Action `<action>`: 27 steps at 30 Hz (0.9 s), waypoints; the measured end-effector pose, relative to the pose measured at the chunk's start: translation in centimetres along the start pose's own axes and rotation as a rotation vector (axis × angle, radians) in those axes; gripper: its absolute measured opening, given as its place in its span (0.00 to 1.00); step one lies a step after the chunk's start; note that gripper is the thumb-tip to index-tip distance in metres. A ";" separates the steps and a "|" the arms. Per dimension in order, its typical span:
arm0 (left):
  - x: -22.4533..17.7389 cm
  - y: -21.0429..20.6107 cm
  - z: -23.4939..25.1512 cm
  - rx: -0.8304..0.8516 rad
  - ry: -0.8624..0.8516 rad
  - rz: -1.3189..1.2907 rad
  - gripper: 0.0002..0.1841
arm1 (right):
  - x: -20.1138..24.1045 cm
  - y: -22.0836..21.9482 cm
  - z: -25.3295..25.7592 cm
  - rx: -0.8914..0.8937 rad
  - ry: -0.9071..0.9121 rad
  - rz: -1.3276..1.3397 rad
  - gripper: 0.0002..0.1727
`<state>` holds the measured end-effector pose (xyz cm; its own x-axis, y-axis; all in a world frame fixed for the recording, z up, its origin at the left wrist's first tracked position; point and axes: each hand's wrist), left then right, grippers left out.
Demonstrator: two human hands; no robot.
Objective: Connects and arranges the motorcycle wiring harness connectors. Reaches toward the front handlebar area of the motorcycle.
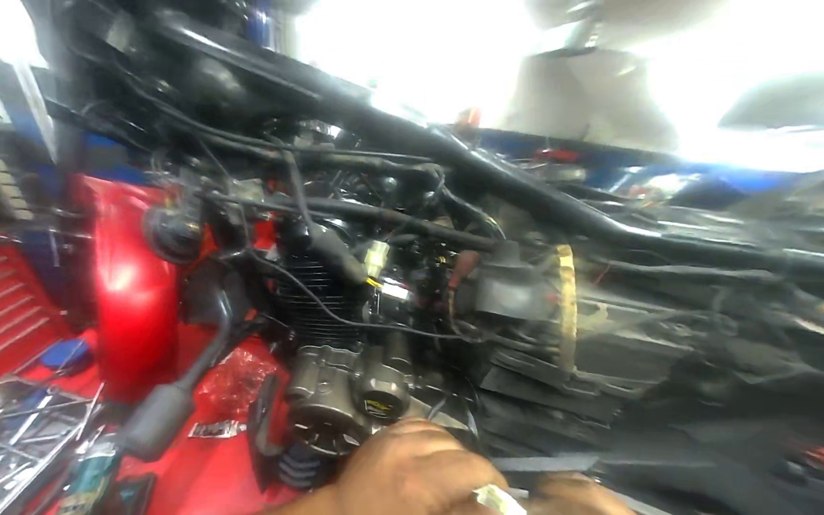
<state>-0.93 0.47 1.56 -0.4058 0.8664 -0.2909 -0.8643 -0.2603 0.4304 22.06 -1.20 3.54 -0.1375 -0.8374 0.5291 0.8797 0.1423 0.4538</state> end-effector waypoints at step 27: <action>5.4 15.2 11.9 0.129 -0.336 0.884 0.06 | 0.7 -2.3 13.7 -0.147 0.081 0.021 0.16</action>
<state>-12.75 6.29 16.76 -0.7727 0.4608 0.4366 -0.2379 -0.8478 0.4739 13.66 5.09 12.71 -0.0866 -0.8756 0.4752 0.9398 0.0865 0.3306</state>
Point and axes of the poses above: each hand's wrist, its own z-axis towards the middle knuckle, its own y-axis out of the back of the hand, x = y × z, and after that the axes turned 15 degrees about z, right-handed
